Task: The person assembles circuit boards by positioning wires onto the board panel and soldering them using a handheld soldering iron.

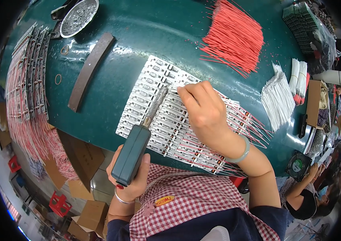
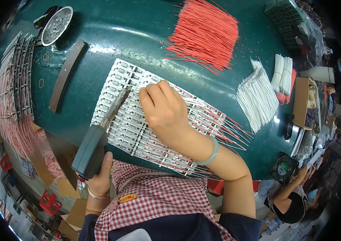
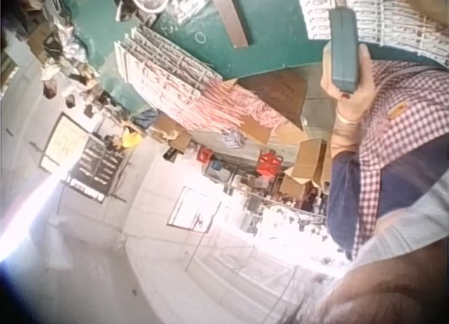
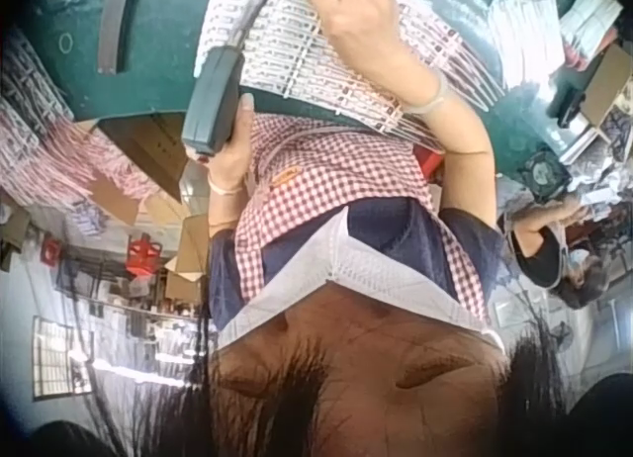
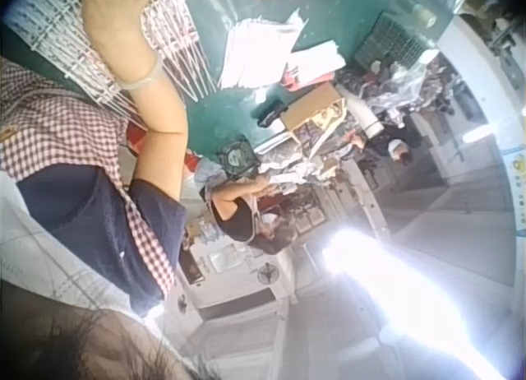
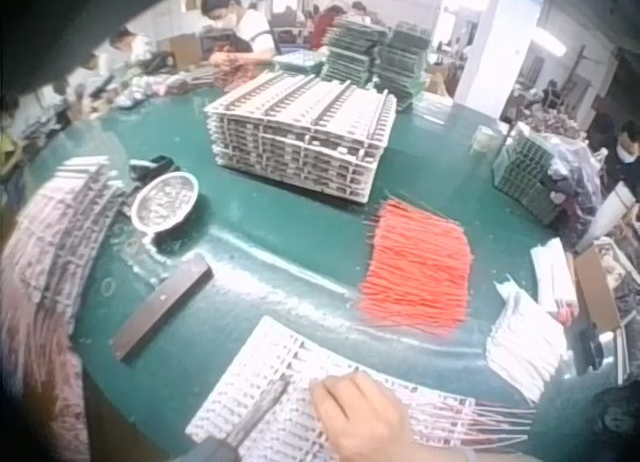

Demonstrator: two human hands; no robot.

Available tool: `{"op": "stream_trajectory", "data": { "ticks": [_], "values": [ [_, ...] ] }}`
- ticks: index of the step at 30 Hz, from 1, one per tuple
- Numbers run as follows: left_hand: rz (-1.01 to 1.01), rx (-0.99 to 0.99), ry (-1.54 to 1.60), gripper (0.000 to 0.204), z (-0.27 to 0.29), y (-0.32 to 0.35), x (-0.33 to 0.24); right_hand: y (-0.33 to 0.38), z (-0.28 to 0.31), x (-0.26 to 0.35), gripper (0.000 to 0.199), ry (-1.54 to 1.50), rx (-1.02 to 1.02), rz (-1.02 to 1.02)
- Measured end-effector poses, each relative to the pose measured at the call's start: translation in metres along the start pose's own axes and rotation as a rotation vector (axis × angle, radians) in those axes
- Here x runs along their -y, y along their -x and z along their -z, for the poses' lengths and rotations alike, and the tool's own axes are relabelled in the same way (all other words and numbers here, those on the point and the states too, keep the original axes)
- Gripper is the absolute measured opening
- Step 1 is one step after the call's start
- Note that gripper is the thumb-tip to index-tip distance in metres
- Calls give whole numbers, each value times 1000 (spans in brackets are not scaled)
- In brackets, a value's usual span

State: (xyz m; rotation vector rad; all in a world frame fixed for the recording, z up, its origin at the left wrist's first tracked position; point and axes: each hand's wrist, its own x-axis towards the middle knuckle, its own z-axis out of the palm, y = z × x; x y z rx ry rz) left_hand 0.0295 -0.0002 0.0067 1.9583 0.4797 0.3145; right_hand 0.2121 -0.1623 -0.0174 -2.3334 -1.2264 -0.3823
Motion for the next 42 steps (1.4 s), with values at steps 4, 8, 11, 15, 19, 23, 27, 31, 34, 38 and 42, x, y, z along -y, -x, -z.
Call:
{"op": "stream_trajectory", "data": {
  "ticks": [4, 8, 11, 15, 19, 23, 27, 31, 34, 38, 42],
  "values": [
    [36, 27, 10, 25, -1, -2, -1, 3, -5, 0, 35, -5, 19, -17],
    [4, 50, -23, 23, -2, -4, 0, 1, -3, 1, 35, -25, 29, -13],
    [49, 40, 15, 21, -4, -5, -1, 1, -3, 2, 35, -27, 42, -16],
    [59, 59, 17, 20, -3, -5, -3, 1, -3, 2, 36, -21, 51, -20],
    [53, 93, -26, 20, -1, -5, -3, 1, -4, 2, 36, -38, 45, -15],
    [94, 28, 0, 23, 0, 3, 1, 1, -3, 3, 36, -39, 52, -18],
    [73, -25, 56, 28, 0, 3, 1, 2, -4, 3, 35, -31, 50, -17],
    [21, -9, 26, 30, 1, -1, -2, 1, -2, 4, 35, -35, 36, -21],
    [4, -9, 7, 29, 0, -4, -2, -1, 0, 1, 34, -32, 2, -19],
    [22, -9, 5, 26, -3, -9, -6, 0, -4, -5, 34, -16, 16, -21],
    [-2, 11, 27, 23, -7, -12, -5, 0, -5, -5, 34, -17, 16, -23]
  ]
}}
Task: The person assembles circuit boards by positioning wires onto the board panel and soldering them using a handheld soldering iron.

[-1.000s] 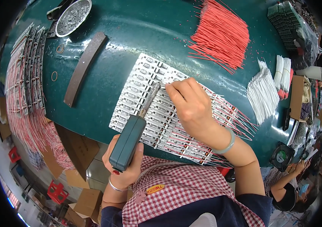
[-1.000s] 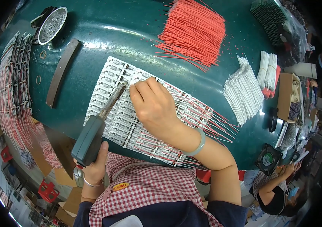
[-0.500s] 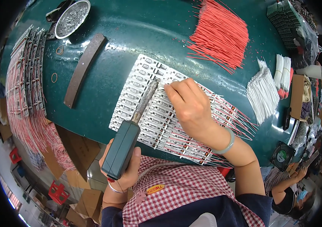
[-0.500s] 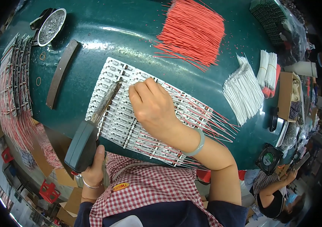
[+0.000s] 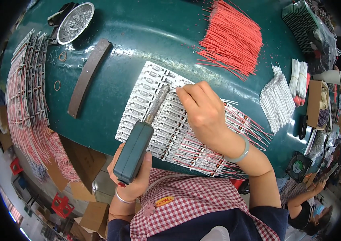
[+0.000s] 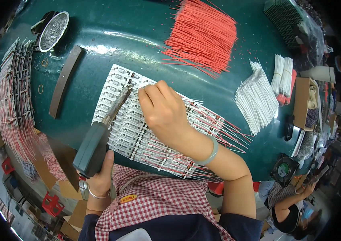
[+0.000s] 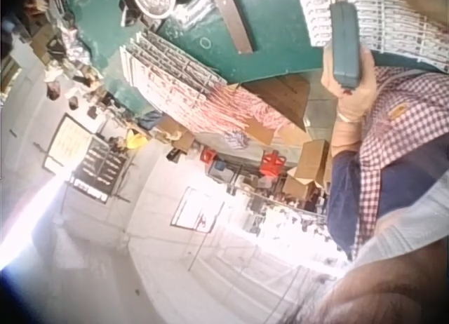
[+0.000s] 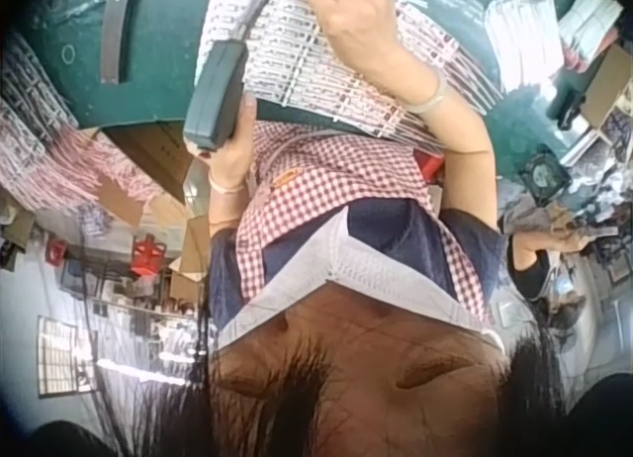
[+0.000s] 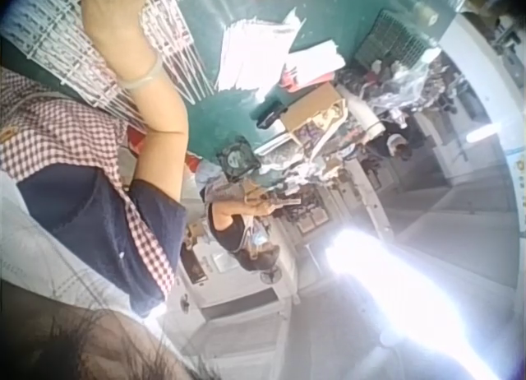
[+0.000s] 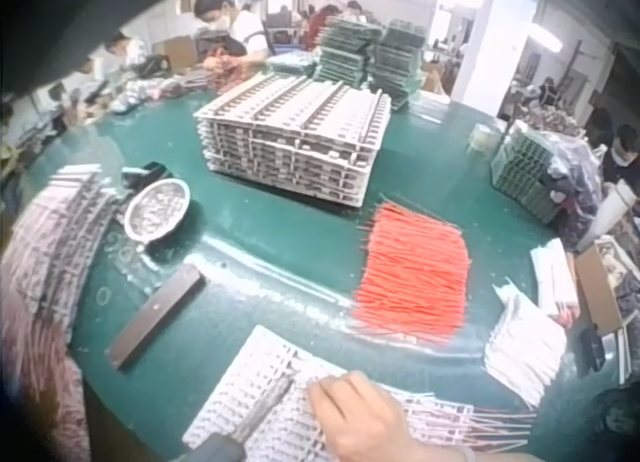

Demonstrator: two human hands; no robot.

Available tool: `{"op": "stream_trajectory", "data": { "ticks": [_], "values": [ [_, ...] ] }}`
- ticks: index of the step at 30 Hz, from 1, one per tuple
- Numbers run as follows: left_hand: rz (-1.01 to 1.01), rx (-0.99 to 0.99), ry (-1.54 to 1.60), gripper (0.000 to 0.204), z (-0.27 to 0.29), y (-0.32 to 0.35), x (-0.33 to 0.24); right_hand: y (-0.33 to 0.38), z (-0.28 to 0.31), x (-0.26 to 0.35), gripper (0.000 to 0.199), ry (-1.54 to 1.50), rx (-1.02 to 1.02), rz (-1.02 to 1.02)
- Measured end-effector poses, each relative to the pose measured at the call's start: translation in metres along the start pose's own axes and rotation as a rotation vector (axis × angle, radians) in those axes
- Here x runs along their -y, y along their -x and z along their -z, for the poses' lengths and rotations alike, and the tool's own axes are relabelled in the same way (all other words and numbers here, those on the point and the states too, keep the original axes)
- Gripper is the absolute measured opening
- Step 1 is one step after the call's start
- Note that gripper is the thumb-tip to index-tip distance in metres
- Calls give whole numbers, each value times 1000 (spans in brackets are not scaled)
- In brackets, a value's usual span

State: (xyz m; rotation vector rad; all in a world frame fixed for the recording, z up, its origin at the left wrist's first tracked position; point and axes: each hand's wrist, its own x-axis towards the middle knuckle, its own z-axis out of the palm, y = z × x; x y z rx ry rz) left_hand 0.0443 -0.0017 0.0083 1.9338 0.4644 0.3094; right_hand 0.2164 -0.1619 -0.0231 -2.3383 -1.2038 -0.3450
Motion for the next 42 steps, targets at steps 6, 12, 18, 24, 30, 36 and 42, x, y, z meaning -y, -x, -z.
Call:
{"op": "stream_trajectory", "data": {
  "ticks": [6, 12, 18, 24, 30, 36, 42],
  "values": [
    [-1, 46, -23, 20, -1, -4, -3, -1, -1, 1, 35, -3, -3, -12],
    [32, 84, -72, 18, 0, -2, -4, -1, -1, 1, 33, 8, -2, -15],
    [116, 9, -18, 25, 4, 6, -4, -2, 0, 2, 31, 9, -11, -11],
    [34, -51, 17, 27, 2, 4, -3, -2, 1, 2, 32, 11, -1, -17],
    [40, -23, 8, 27, -2, -2, -5, -7, 7, -5, 33, 16, -32, -12],
    [12, -13, 11, 24, -7, -10, -3, -7, 1, -7, 32, 20, -23, -22],
    [-65, 0, -28, 20, -8, -14, -5, -7, 1, -6, 32, 24, -22, -27]
  ]
}}
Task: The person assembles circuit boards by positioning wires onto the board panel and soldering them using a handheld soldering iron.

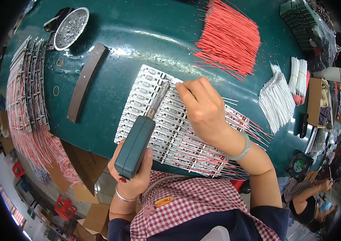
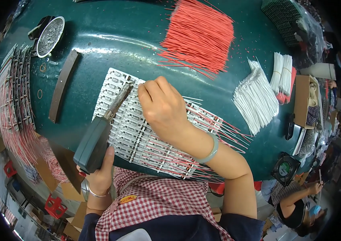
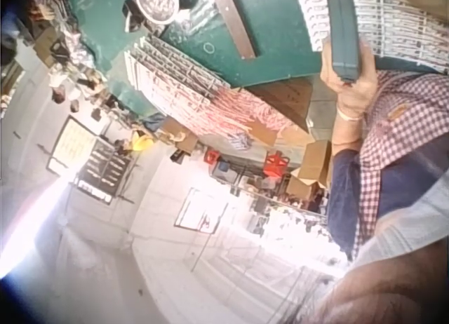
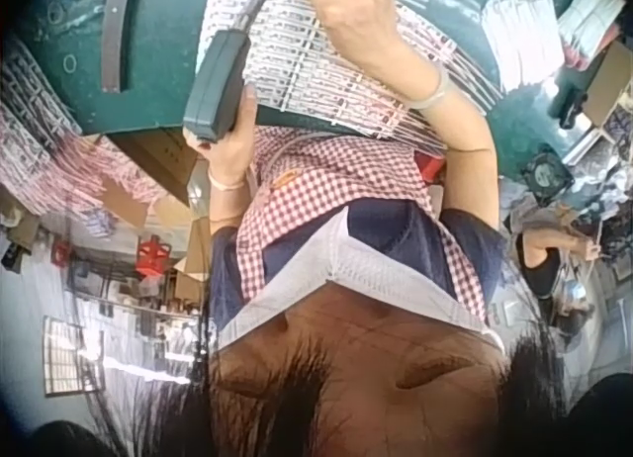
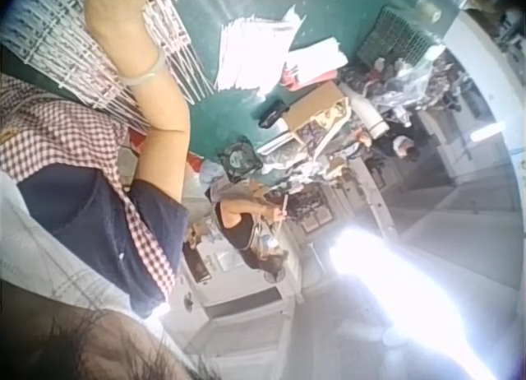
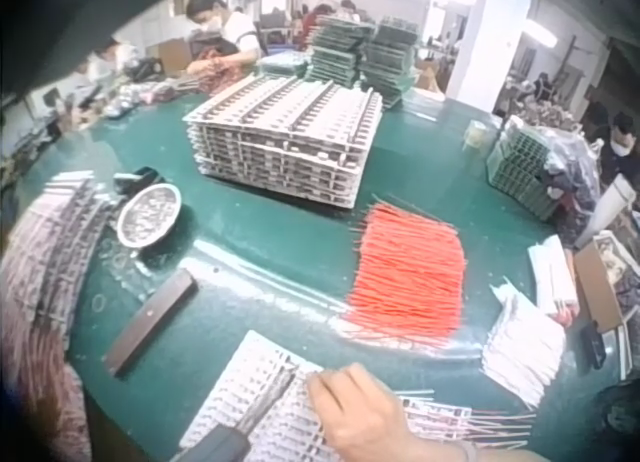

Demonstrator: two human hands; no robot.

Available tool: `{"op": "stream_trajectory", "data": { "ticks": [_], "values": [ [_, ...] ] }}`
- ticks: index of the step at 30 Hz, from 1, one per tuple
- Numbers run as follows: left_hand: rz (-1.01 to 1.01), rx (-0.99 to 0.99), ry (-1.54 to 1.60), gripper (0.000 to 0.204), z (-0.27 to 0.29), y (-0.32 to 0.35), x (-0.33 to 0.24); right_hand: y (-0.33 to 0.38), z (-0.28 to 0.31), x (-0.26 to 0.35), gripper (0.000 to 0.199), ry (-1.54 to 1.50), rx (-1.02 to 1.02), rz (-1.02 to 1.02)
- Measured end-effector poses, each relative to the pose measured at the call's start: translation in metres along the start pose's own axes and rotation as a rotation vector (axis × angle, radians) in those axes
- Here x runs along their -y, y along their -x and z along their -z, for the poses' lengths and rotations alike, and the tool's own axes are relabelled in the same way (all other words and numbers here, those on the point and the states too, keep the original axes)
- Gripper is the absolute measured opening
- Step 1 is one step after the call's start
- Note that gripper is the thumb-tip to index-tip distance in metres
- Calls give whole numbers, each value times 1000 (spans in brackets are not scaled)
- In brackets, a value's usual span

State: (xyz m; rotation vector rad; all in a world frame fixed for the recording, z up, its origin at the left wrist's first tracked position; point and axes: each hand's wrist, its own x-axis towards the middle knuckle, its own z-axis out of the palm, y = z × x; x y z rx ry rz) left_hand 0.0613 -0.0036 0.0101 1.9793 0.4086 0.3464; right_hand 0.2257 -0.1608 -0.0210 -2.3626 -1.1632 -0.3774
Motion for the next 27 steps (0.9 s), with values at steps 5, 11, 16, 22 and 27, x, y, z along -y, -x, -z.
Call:
{"op": "stream_trajectory", "data": {
  "ticks": [5, 11, 16, 22, 27],
  "values": [
    [-2, 41, -17, 18, 0, -1, 0, -1, 1, 2, 31, 13, 11, 0],
    [25, 47, -18, 18, 1, -3, -4, 0, -1, 1, 30, 15, 2, 3],
    [156, -28, 26, 24, 7, 23, 4, 0, -2, 1, 29, 15, 3, 2],
    [77, -9, 54, 37, 9, 31, 14, 2, -2, -1, 28, 15, -15, -12],
    [30, -45, 43, 37, 6, 32, 13, 12, 23, -11, 29, -31, -82, -79]
  ]
}}
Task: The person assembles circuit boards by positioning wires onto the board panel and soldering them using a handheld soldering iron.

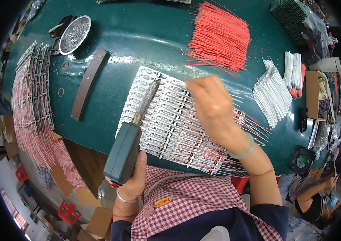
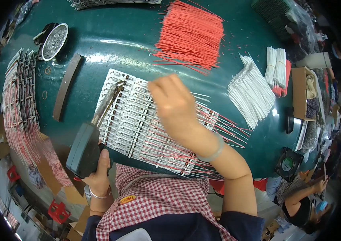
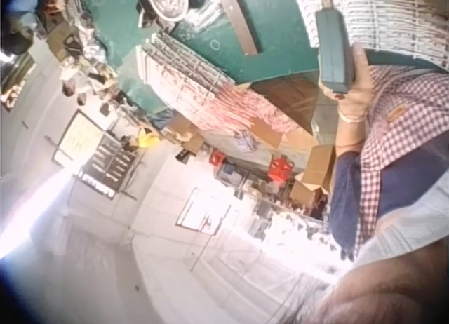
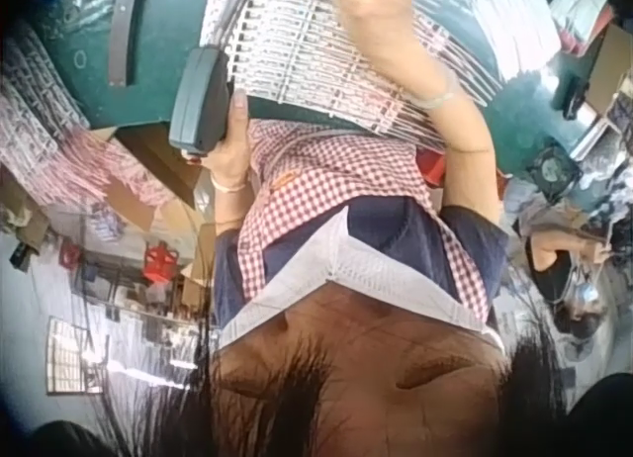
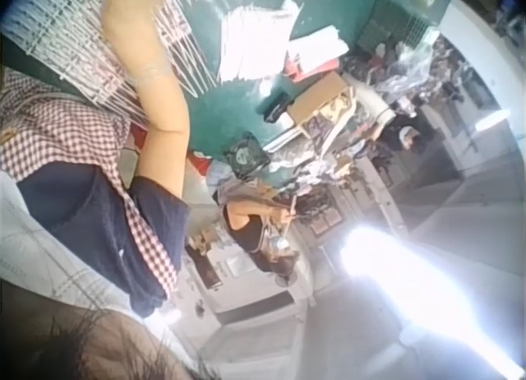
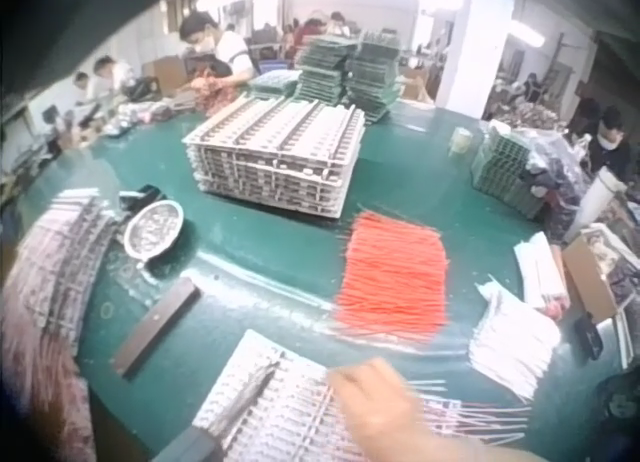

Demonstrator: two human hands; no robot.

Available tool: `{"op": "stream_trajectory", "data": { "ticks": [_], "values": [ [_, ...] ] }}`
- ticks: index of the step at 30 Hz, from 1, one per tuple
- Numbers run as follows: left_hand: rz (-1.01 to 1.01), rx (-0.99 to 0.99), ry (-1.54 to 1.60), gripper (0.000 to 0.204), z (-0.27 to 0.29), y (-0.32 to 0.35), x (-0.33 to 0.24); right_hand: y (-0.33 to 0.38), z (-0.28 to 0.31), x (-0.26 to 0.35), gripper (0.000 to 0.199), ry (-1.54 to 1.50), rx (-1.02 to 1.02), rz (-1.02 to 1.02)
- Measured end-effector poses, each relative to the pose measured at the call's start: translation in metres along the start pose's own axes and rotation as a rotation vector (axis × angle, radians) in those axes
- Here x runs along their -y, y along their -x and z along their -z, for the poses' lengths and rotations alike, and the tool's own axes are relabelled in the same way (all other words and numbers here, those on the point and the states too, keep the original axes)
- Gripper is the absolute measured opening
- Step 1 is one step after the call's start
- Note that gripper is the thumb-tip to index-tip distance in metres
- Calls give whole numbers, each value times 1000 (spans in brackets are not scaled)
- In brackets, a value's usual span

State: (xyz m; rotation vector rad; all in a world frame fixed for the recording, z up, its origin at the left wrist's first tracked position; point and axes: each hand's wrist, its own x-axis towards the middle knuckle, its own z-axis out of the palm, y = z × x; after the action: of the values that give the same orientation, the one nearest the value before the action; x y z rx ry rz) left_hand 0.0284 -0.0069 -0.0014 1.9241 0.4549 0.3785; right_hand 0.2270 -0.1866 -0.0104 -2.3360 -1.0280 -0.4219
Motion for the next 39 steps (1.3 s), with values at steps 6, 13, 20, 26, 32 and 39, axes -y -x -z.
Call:
{"op": "stream_trajectory", "data": {
  "ticks": [6, 13, 20, 26, 32, 39],
  "values": [
    [41, -73, 0, 35, 5, 1, 13, 54, 77, -61, 17, 287, -62, -271],
    [65, -89, 65, 36, 3, -3, 21, 24, 72, -73, 27, 275, 10, -213],
    [119, -119, 116, 36, 0, -2, 4, -28, 0, -83, 33, 281, 68, 56],
    [282, -144, 167, 37, 3, -3, 1, -30, -14, -96, 30, 347, -6, 88],
    [75, -93, 82, 36, 4, -2, 19, -33, -14, -96, 29, 342, -24, 56],
    [61, -80, 88, 34, 1, -5, 18, -43, -5, -100, 24, 261, -28, -13]
  ]
}}
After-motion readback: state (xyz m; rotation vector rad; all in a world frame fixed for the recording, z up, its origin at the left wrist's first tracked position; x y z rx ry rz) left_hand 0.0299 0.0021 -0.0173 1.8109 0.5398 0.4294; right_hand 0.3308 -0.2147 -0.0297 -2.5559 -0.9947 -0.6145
